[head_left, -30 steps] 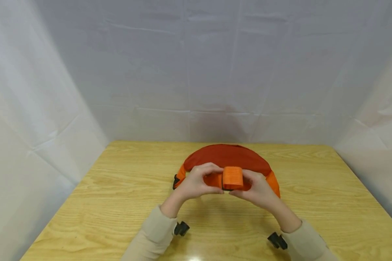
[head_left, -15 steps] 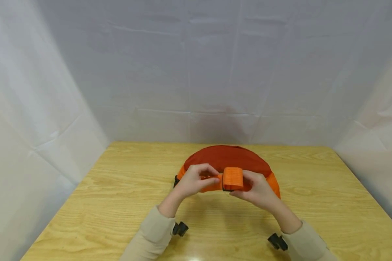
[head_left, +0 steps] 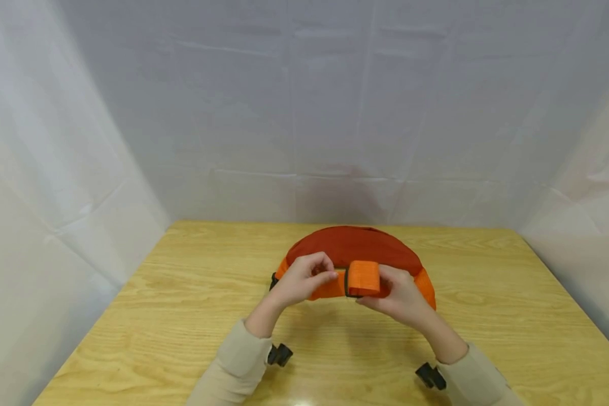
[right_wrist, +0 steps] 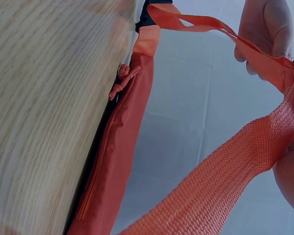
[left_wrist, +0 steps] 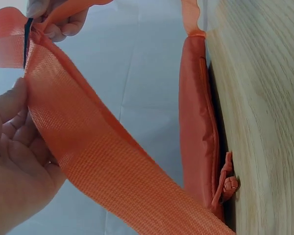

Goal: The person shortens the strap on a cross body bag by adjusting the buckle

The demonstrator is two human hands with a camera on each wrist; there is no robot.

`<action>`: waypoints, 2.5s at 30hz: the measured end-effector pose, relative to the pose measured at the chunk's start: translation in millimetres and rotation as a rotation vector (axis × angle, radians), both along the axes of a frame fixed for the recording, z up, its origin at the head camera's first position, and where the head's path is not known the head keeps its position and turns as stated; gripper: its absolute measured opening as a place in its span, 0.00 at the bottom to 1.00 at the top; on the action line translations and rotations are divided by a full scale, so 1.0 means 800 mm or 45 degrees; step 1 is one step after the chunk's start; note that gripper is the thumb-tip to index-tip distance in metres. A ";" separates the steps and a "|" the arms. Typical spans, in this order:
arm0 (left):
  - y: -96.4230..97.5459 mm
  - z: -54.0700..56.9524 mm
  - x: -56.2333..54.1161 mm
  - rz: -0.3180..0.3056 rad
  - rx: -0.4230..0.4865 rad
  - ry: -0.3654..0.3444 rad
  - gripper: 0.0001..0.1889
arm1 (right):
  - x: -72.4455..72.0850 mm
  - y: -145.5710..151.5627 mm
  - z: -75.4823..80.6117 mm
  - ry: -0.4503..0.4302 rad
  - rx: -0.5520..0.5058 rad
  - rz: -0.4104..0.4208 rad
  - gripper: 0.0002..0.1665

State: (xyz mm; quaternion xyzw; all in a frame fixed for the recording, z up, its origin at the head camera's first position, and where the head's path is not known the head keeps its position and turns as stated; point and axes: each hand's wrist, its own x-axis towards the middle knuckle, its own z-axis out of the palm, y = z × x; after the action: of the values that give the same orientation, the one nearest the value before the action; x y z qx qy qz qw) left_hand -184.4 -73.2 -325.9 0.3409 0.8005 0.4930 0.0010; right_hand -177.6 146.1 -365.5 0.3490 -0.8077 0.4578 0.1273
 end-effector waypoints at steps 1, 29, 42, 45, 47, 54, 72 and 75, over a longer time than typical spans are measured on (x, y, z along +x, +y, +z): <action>0.000 0.000 0.000 -0.002 -0.008 -0.016 0.04 | 0.000 0.000 0.000 -0.004 0.001 -0.003 0.26; -0.040 -0.027 -0.035 0.009 0.032 -0.072 0.05 | -0.002 0.013 0.003 0.009 -0.052 0.081 0.29; -0.064 -0.021 -0.034 -0.037 0.011 -0.069 0.06 | 0.001 0.016 0.004 -0.083 -0.064 0.151 0.28; -0.070 -0.020 -0.033 -0.012 0.014 -0.087 0.06 | 0.001 0.017 0.003 -0.072 -0.062 0.137 0.28; -0.076 -0.021 -0.034 0.004 0.012 -0.095 0.06 | 0.001 0.018 0.003 -0.066 -0.058 0.126 0.28; -0.084 -0.018 -0.031 0.013 0.011 -0.116 0.05 | 0.002 0.017 0.004 -0.068 -0.058 0.145 0.28; -0.118 -0.023 -0.036 0.142 0.053 -0.077 0.06 | 0.002 0.022 0.006 -0.091 -0.053 0.069 0.29; -0.123 -0.023 -0.036 0.165 0.054 -0.096 0.07 | 0.002 0.023 0.008 -0.115 -0.055 0.065 0.29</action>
State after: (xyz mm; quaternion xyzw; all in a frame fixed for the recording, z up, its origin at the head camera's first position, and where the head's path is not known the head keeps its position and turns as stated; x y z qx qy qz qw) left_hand -213.4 -171.8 -344.2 0.2697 0.8097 0.5212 -0.0079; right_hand -175.8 164.2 -359.1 0.3456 -0.7934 0.4935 0.0866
